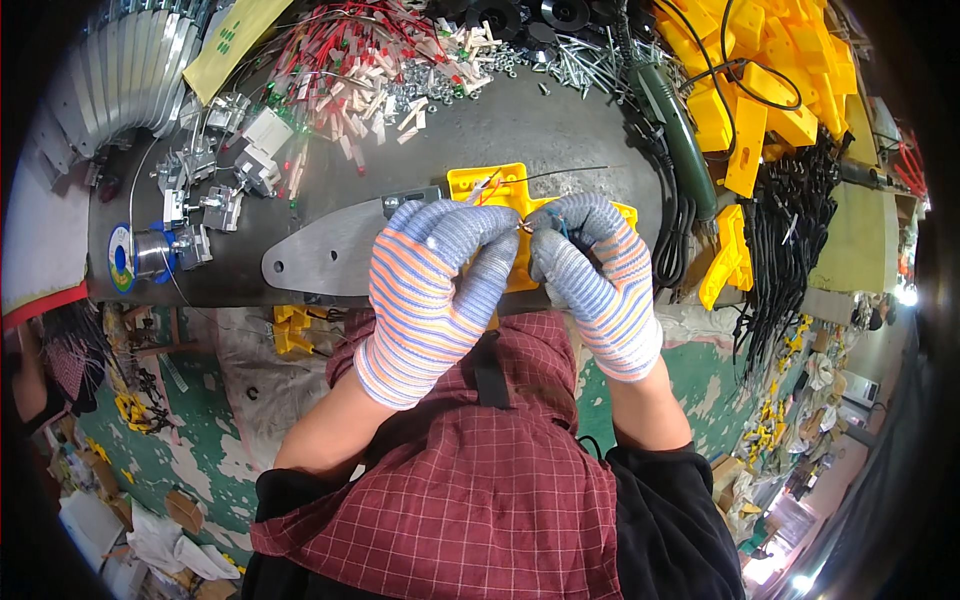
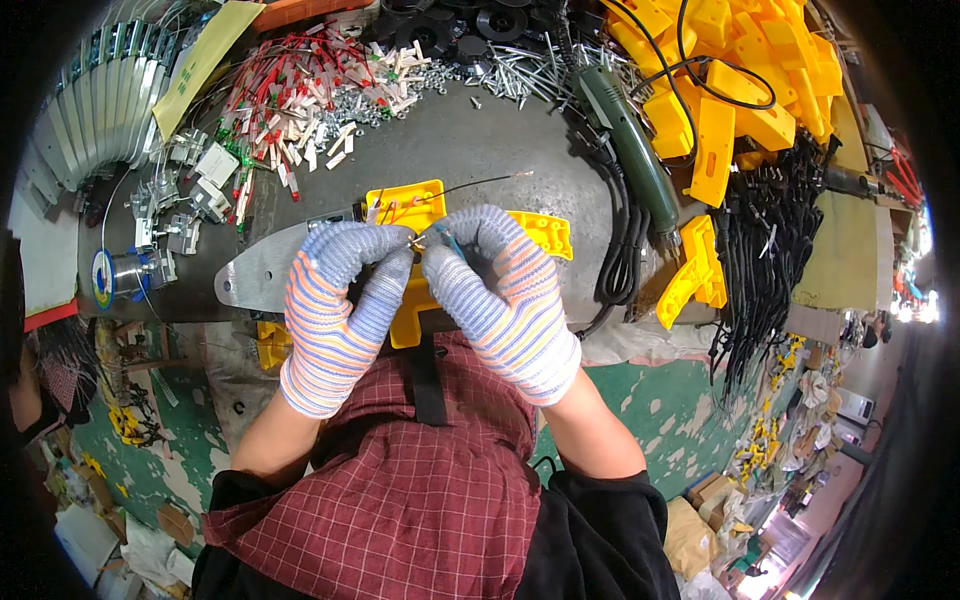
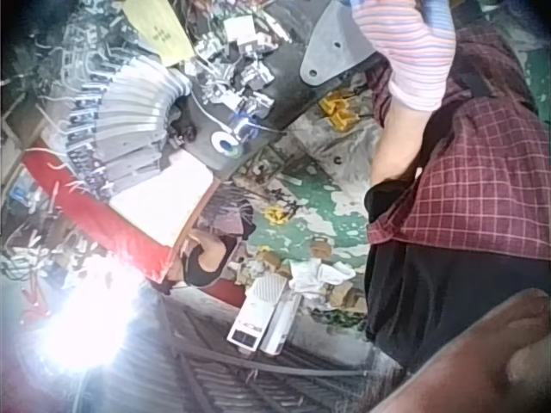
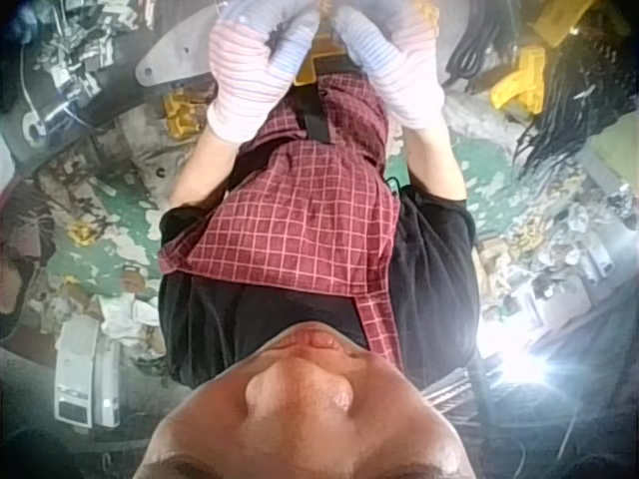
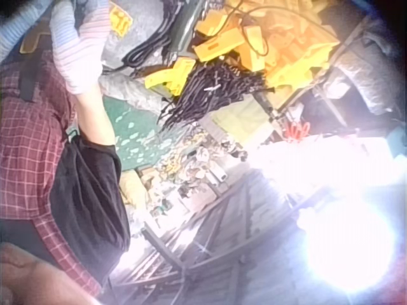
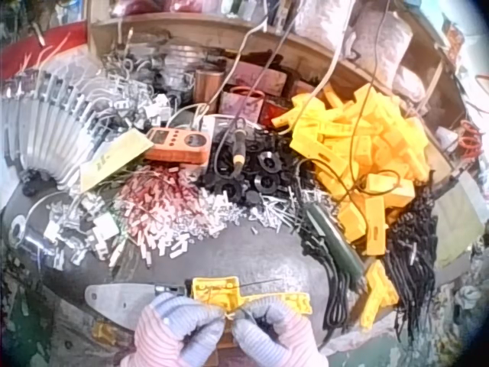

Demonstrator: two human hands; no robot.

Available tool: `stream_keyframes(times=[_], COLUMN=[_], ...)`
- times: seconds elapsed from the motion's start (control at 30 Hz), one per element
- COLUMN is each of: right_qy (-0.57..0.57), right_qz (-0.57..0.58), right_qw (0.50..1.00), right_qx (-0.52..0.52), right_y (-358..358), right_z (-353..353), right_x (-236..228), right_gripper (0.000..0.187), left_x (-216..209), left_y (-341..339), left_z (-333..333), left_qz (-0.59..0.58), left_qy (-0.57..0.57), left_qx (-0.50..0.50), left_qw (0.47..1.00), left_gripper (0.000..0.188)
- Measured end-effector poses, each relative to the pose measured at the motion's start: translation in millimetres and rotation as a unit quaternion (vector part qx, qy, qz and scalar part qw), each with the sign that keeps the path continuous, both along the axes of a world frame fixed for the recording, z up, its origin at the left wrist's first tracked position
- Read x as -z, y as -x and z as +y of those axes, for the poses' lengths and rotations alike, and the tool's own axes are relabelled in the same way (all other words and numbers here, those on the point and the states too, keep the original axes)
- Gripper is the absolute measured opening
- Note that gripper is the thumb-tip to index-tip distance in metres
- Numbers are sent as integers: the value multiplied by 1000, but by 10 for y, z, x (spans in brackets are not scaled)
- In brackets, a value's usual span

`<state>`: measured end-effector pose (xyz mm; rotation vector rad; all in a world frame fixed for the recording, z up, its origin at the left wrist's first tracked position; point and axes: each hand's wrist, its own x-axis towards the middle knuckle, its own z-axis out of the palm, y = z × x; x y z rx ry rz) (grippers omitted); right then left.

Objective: Soldering and assembling internal components into a yellow plastic housing for a handheld device.

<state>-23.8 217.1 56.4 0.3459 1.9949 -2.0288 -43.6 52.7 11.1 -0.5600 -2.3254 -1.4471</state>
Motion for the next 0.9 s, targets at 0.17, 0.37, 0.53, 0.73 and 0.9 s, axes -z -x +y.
stream_keyframes(times=[0.17, 0.37, 0.53, 0.73, 0.9], right_qy=[2, -100, -144, -256, -423], right_qz=[63, 119, 169, 277, 518], right_qw=[998, 988, 974, 923, 731], right_qx=[-9, -15, -34, -71, -140], right_y=[-9, -34, -40, -21, 71], right_z=[-27, -26, 9, 54, 179], right_x=[50, 70, 88, 78, 163], right_gripper=[16, 12, 10, 14, 39], left_x=[25, 6, -14, -55, -74], left_y=[3, -9, -49, 29, 37], left_z=[-2, -18, 2, -46, -15], left_qz=[20, 37, -18, 51, -38], left_qy=[3, 39, -1, 50, -7], left_qx=[4, 14, 6, 48, 53], left_qw=[1000, 998, 1000, 996, 998], left_gripper=[19, 21, 22, 19, 14])
